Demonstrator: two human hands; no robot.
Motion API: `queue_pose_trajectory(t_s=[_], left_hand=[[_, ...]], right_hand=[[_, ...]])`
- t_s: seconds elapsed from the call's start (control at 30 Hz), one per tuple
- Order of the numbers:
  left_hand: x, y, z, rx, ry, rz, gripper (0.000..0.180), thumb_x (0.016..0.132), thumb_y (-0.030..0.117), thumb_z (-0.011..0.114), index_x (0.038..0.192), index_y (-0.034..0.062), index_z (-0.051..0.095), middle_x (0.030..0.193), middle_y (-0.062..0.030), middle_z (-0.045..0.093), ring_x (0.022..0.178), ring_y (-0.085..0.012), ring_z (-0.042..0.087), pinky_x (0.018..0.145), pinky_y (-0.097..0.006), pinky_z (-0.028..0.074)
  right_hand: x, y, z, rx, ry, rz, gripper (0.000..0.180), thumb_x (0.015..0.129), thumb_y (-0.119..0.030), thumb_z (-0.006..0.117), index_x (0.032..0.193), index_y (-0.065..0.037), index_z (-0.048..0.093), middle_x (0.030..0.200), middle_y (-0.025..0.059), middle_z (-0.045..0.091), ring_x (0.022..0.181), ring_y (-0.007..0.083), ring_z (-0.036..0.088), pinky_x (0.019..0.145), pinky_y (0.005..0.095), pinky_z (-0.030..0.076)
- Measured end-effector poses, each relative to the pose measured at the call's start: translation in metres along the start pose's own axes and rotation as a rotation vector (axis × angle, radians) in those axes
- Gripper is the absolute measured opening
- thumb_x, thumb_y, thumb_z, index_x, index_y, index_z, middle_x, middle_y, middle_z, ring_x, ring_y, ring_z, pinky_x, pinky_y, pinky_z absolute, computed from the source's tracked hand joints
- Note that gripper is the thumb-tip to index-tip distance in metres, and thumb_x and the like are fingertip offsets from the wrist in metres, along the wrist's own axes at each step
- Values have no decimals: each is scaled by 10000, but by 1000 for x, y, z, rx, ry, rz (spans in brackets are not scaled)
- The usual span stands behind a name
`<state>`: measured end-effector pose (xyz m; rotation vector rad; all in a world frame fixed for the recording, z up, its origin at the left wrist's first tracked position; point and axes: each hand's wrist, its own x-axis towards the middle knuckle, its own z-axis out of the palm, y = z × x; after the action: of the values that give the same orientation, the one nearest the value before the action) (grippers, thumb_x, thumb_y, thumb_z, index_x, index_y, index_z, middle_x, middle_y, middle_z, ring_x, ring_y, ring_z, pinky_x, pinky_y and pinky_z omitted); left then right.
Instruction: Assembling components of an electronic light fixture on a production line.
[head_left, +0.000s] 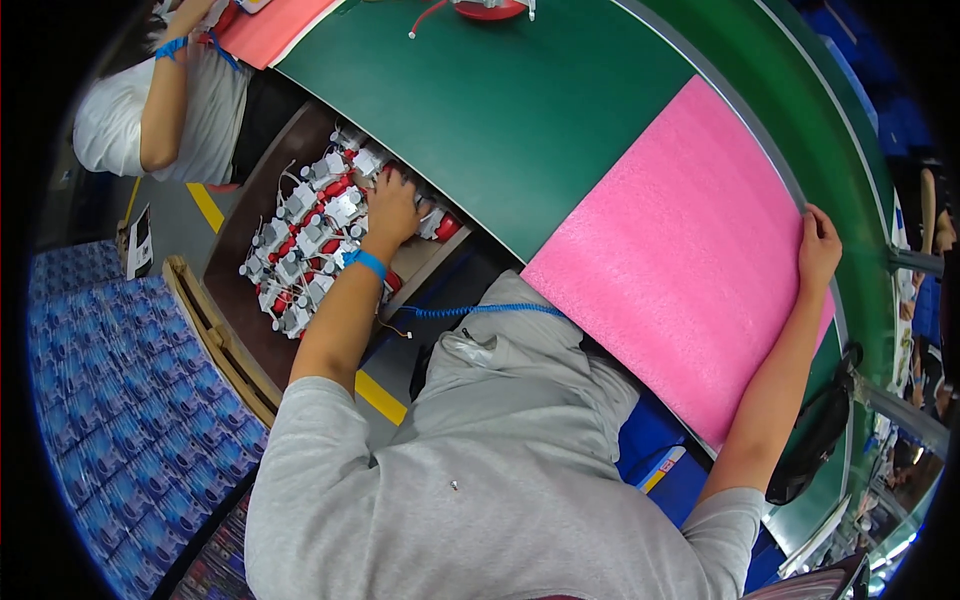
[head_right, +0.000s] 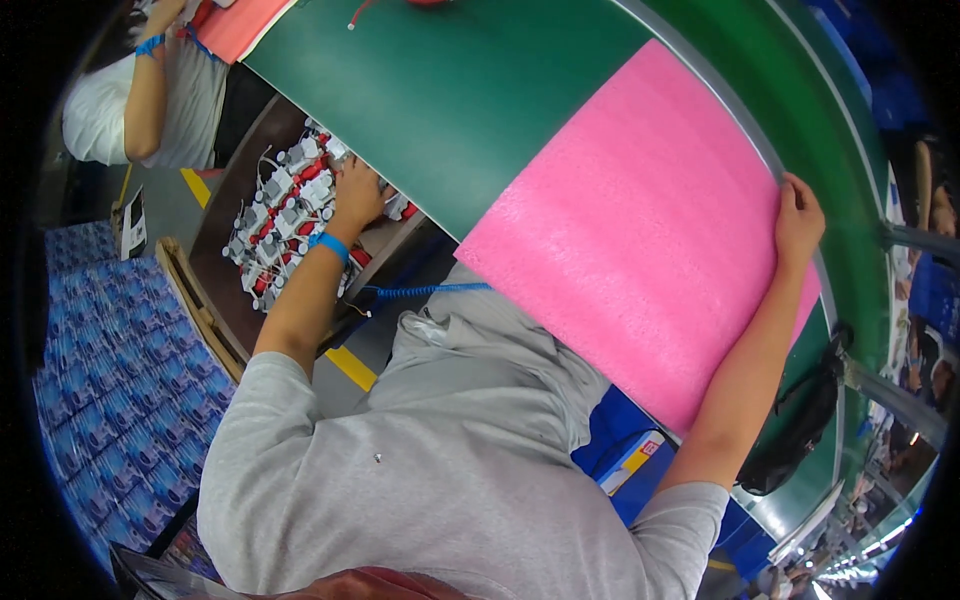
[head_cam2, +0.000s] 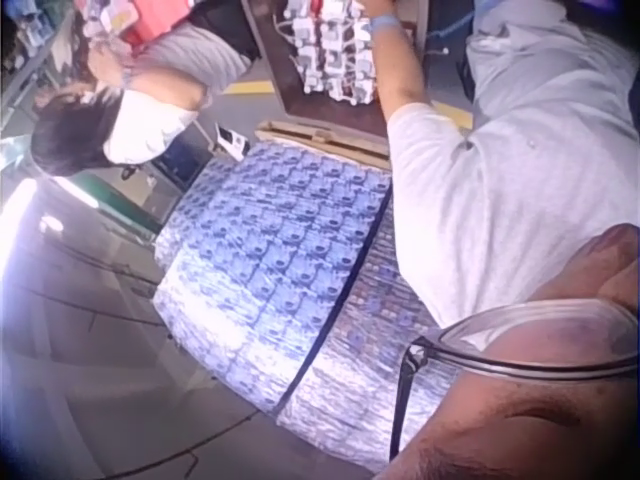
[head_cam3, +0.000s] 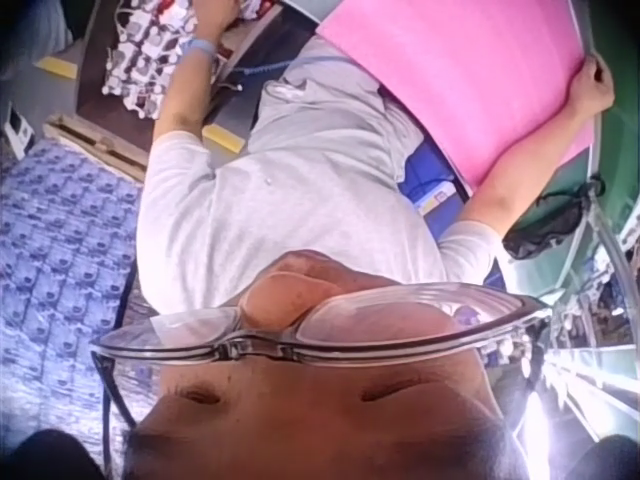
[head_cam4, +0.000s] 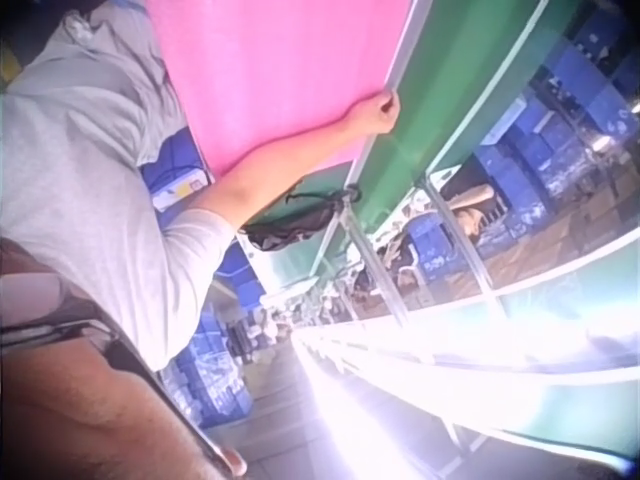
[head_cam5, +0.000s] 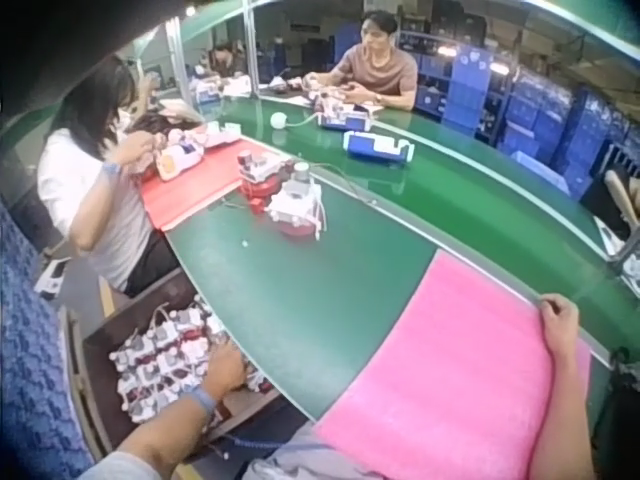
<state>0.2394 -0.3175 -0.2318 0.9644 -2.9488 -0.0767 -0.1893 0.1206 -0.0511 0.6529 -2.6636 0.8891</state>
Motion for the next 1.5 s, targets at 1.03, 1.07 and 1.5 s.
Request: queue_pose_trajectory(t_s=[1.03,1.07,1.5], left_hand=[[26,-19,-37,-454,-201,308,469,817,368,652,1162,54,605,1188,-212,568,1078,-387,521,937,-441,418],[23,-19,-42,-452,-202,307,469,817,368,652,1162,54,605,1188,-212,568,1078,-387,521,937,-441,418],[-8,-26,-157,-655,-109,293,236,817,196,670,863,18,522,957,-117,571,915,-287,530,823,-359,423]], right_hand=[[0,1,-2,32,-9,38,204,870,-179,594,1020,-90,701,952,81,698,887,155,638,803,269,475],[1,1,-2,20,-9,39,203,869,-181,596,1015,-90,703,953,81,698,888,156,639,804,269,475],[0,6,-1,-3,-18,53,196,872,-182,594,1012,-101,705,964,83,697,897,177,645,808,282,479]])
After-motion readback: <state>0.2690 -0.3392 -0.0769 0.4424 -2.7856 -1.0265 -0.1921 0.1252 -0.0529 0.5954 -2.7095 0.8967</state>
